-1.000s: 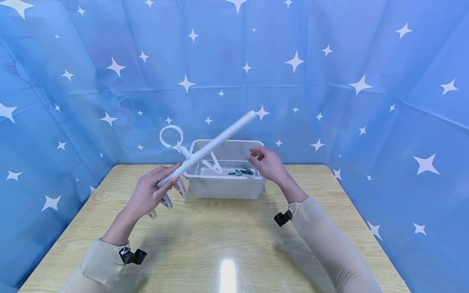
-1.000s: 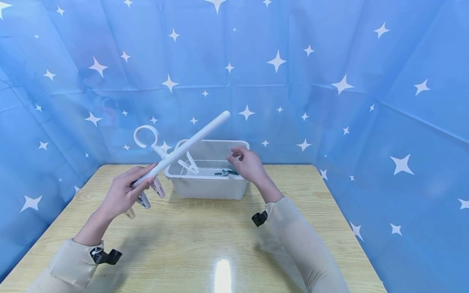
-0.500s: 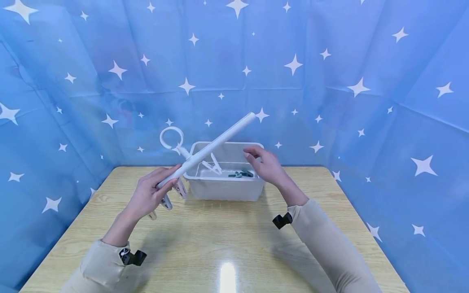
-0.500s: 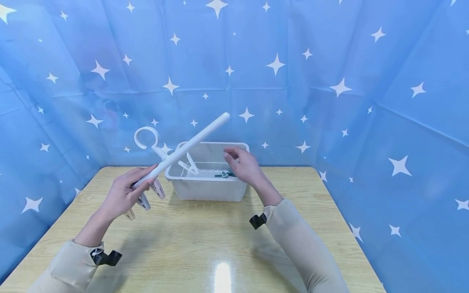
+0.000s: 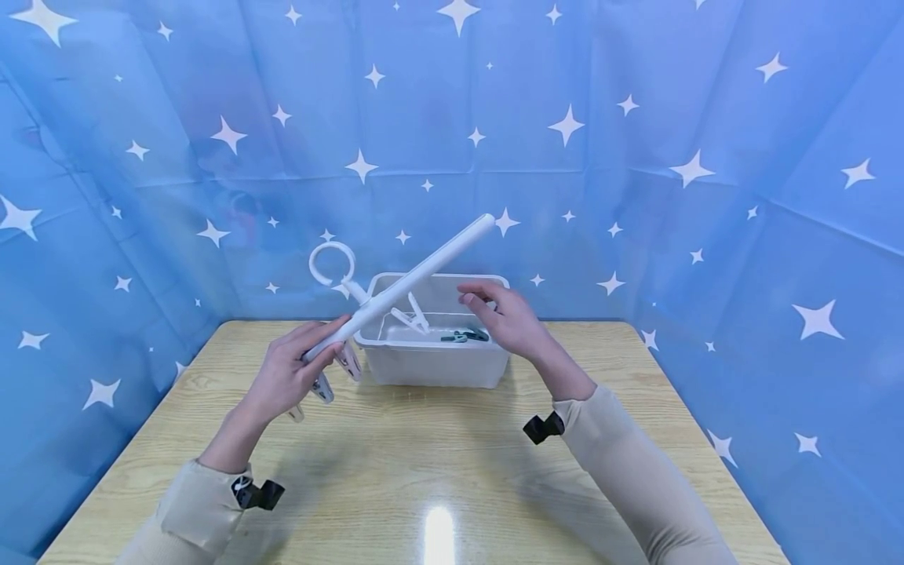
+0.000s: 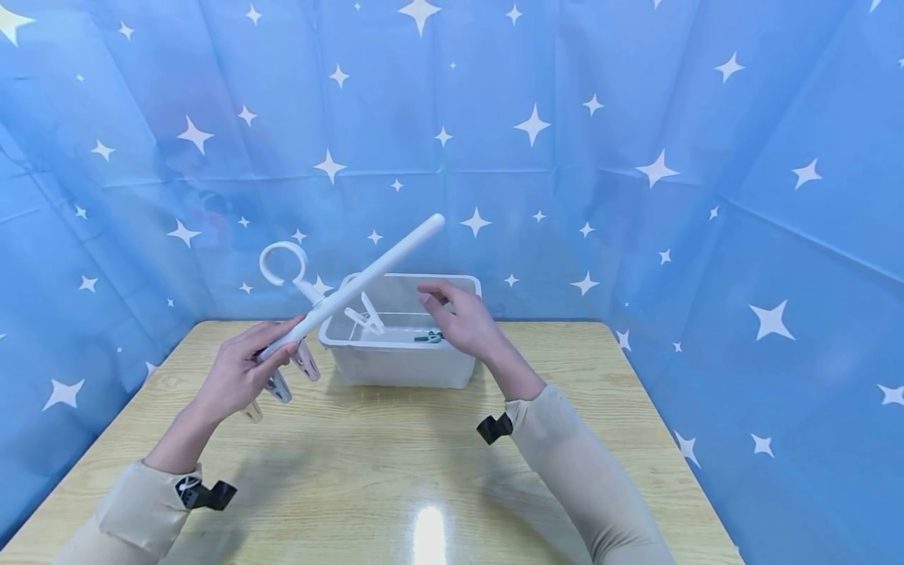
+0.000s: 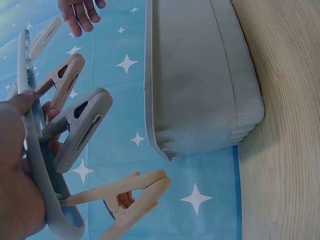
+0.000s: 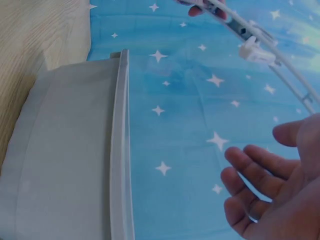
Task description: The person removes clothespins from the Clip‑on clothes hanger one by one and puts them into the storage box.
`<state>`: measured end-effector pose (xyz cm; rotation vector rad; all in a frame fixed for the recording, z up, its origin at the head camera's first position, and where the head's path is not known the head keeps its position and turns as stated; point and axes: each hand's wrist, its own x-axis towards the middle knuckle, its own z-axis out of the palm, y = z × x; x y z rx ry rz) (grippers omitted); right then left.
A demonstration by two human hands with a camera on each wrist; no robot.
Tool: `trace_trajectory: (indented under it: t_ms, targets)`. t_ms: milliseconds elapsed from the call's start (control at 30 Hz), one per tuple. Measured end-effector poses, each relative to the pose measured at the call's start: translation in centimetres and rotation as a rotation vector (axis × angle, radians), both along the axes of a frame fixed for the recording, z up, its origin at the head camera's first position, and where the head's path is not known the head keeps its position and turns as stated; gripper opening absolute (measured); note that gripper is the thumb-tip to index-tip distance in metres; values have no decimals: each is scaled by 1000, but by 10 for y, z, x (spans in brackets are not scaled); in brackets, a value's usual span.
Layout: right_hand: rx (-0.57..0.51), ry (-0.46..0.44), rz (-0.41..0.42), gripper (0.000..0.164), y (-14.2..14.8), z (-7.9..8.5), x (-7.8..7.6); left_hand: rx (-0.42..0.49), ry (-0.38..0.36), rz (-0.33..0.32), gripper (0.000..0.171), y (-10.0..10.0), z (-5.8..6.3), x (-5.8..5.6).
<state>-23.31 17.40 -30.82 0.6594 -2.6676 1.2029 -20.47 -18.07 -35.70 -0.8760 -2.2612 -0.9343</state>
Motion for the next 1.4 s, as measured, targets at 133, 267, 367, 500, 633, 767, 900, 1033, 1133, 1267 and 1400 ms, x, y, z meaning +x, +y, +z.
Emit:
trace_trajectory:
  t_ms: [133,267,367,500,633,767,900,1033,1133,1267,1400]
  targets:
    - [5,-1,26,40,-2,4,3,4,0,-10,49,2,1,0]
    - [4,11,55,40,-3,6,3,13,-2,-8,49,4,3,-1]
    - [-5,16,77,39,-3,7,3,20,-1,-7,49,5,3,-1]
    - [-25,-10,125,40,-5,8,4,28,-3,-12,49,6,4,0]
    - [-48,-52,171,40,-9,10,6,37,3,-17,49,7,3,0]
    - [-76,-68,216,38,-13,12,7,44,12,-24,49,8,2,0]
    - [-98,-78,264,38,-16,14,8,43,8,-26,49,8,2,0]
    - [-93,-62,286,39,-18,16,9,33,2,-28,49,8,2,0]
    - [-89,-50,287,39,-20,17,10,29,1,-31,49,9,2,0]
    - [-93,-48,291,39,-22,17,10,30,3,-33,49,10,1,0]
    - [-104,-52,304,40,-23,17,10,27,-4,-46,49,12,1,1]
